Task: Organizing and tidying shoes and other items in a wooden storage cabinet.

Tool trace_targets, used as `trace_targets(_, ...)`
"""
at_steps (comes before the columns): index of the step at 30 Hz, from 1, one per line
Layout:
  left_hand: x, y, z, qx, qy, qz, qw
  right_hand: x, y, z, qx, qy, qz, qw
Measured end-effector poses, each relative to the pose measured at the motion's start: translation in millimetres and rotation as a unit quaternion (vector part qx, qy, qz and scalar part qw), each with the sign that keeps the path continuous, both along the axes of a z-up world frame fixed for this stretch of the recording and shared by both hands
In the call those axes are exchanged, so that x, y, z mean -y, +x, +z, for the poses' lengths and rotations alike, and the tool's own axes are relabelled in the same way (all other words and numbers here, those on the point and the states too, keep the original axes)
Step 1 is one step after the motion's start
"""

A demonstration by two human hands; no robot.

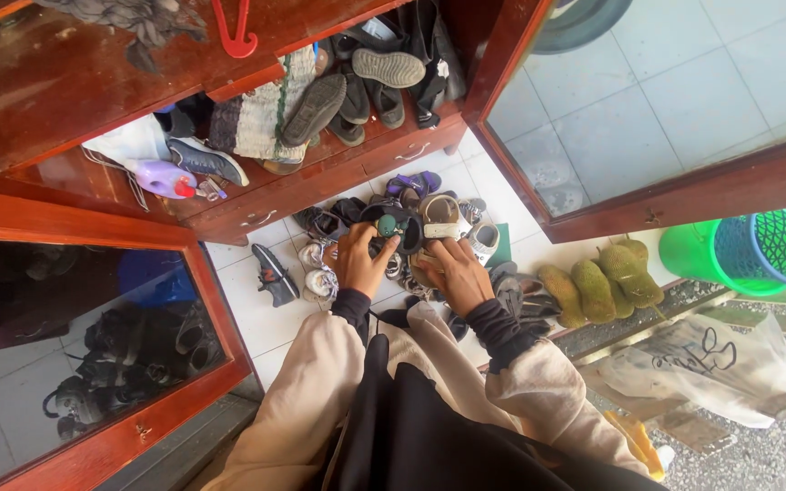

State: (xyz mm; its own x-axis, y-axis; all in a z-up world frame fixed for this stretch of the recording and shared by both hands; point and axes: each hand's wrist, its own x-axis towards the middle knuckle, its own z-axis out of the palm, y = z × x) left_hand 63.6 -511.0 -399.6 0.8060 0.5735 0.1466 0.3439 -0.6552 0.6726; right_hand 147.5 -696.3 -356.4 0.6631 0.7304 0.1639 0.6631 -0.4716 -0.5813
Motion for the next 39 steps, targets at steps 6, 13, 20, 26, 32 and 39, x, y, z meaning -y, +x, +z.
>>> trace_targets(6, -11.7, 5.8, -47.5, 0.011, -0.017, -0.012, 1.0, 9.1, -0.6, -18.9, -0.024, 0.004, -0.015, 1.0)
trace_targets(13, -22.0, 6.4, -80.5, -0.077, 0.052, -0.025, 0.995, 49.1, 12.8, -99.8, -0.078, -0.006, -0.069, 0.995)
trace_targets(20, -11.1, 4.3, -103.5, -0.149, 0.059, -0.059, 0.985, 97.1, 9.8, -164.2, -0.143, -0.064, -0.105, 0.982)
trace_targets(26, 9.5, 15.0, -119.6, -0.106, 0.009, -0.105, 0.989, 123.2, 3.1, -189.0, -0.158, -0.09, -0.14, 0.973)
trace_targets(32, 34.9, 28.6, -135.9, -0.091, -0.048, -0.133, 0.986, 128.9, -0.3, -205.0, -0.158, -0.097, -0.167, 0.969)
trace_targets(39, 36.7, 2.4, -178.2, -0.095, -0.045, -0.108, 0.989, 95.1, -4.5, -226.3, -0.164, -0.107, -0.138, 0.971)
